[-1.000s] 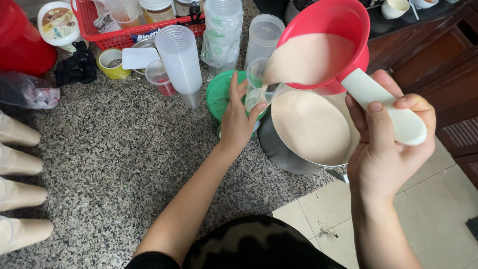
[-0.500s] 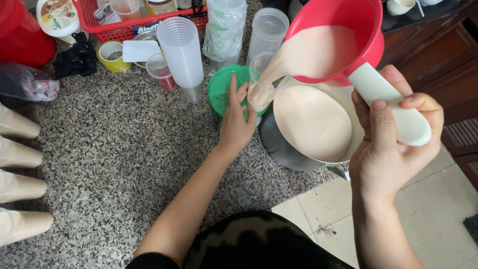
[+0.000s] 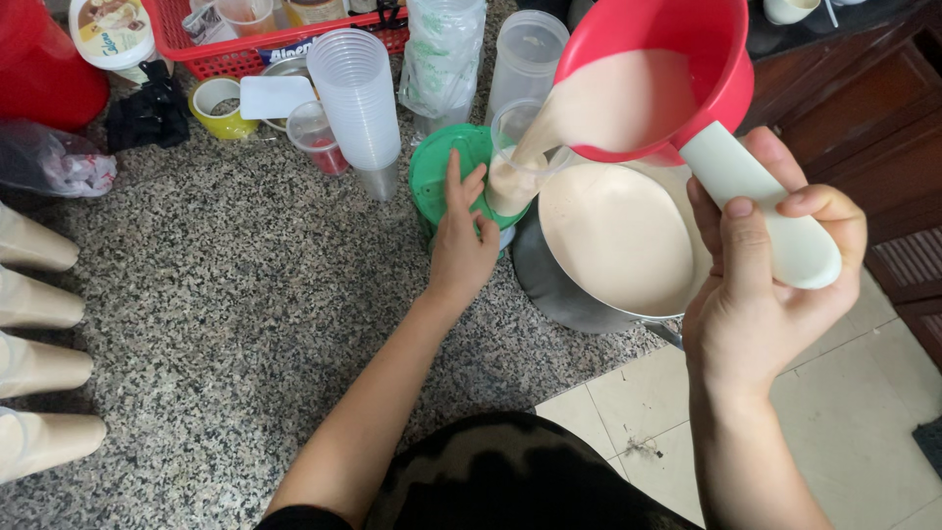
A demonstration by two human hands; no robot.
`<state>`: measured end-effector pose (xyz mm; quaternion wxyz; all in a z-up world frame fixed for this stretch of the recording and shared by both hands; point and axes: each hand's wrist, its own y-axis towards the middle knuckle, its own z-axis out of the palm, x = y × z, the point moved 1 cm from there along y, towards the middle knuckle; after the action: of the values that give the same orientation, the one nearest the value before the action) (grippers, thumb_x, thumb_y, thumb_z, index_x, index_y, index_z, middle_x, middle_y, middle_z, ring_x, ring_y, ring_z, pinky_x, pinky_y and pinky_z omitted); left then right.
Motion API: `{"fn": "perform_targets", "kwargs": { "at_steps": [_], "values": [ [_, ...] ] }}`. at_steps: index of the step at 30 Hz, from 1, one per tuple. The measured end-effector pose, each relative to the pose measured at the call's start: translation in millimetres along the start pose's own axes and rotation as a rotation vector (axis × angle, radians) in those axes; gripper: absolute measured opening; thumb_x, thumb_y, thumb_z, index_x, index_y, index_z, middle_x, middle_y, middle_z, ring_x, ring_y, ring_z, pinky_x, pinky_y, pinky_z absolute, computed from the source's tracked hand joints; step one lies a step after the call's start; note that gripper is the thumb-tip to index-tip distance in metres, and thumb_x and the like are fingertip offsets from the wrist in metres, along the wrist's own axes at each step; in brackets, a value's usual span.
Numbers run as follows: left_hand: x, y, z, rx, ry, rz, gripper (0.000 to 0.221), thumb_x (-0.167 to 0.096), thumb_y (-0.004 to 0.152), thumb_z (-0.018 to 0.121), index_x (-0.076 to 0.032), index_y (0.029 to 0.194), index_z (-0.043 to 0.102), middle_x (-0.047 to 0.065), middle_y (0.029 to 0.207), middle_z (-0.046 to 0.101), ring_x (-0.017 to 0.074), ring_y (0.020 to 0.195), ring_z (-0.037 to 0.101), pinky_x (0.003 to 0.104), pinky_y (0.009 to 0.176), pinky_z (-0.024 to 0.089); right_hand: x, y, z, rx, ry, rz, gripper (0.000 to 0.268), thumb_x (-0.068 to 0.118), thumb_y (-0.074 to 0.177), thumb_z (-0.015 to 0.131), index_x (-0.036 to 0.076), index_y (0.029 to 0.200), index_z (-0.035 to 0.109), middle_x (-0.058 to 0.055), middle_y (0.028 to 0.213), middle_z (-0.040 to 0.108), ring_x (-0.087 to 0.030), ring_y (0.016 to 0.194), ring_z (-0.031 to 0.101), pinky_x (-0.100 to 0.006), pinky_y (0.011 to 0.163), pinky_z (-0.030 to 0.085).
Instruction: The person pours a light-colored liquid from a red pitcher into multiple clear plastic cups placed on a counter and then arranges the filled cups in a row.
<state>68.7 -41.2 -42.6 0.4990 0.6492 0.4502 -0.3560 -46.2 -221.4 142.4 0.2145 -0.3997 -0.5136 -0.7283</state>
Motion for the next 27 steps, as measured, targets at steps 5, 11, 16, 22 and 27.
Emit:
{"fn": "perform_targets", "kwargs": {
  "at_steps": [5,11,16,22,27],
  "values": [
    [-1.5,0.0,-4.7,0.009,-0.038,-0.011,0.092,0.015,0.088,0.045,-0.003,0.163,-0.006,0.025,0.159,0.044,0.0355,0.148,0.047,0.038,0.11,0.047,-0.7,-0.8,0.8,0.008,-0.002,-0.001,0.021,-0.01,0.112,0.054,0.004,0.123,0.043,-0.03,0.147,0.054,-0.035,0.133,0.065,-0.042,0.105,0.058],
    [-0.2,2.0,-5.2,0.018,-0.034,-0.016,0.093,0.015,0.088,0.045,-0.004,0.163,-0.006,0.024,0.159,0.045,0.0351,0.147,0.048,0.038,0.11,0.046,-1.0,-1.1,1.7,0.025,-0.011,-0.014,0.022,-0.011,0.112,0.053,0.004,0.124,0.043,-0.03,0.148,0.053,-0.034,0.133,0.065,-0.042,0.106,0.058],
    [1.3,1.3,-5.4,0.013,-0.035,-0.019,0.093,0.015,0.088,0.044,-0.006,0.164,-0.007,0.024,0.159,0.047,0.0345,0.147,0.049,0.037,0.11,0.047,-2.4,-2.1,1.9,0.035,-0.027,-0.03,0.022,-0.012,0.111,0.053,0.004,0.123,0.043,-0.029,0.148,0.053,-0.033,0.134,0.064,-0.042,0.106,0.058],
    [3.3,1.7,-6.3,0.017,-0.062,-0.035,0.093,0.016,0.088,0.043,-0.005,0.163,-0.007,0.025,0.159,0.046,0.0348,0.147,0.049,0.036,0.11,0.046,-4.6,-2.8,2.3,0.027,-0.015,-0.028,0.022,-0.012,0.111,0.054,0.004,0.122,0.044,-0.029,0.147,0.054,-0.033,0.138,0.061,-0.043,0.108,0.057],
    [5.7,1.6,-5.0,0.018,-0.053,-0.019,0.092,0.017,0.089,0.042,-0.004,0.163,-0.009,0.026,0.159,0.045,0.0354,0.147,0.048,0.036,0.111,0.046,-5.5,-4.2,2.4,0.026,-0.005,-0.005,0.022,-0.011,0.11,0.054,0.004,0.121,0.044,-0.029,0.152,0.053,-0.033,0.136,0.062,-0.043,0.106,0.057]
  ]
}}
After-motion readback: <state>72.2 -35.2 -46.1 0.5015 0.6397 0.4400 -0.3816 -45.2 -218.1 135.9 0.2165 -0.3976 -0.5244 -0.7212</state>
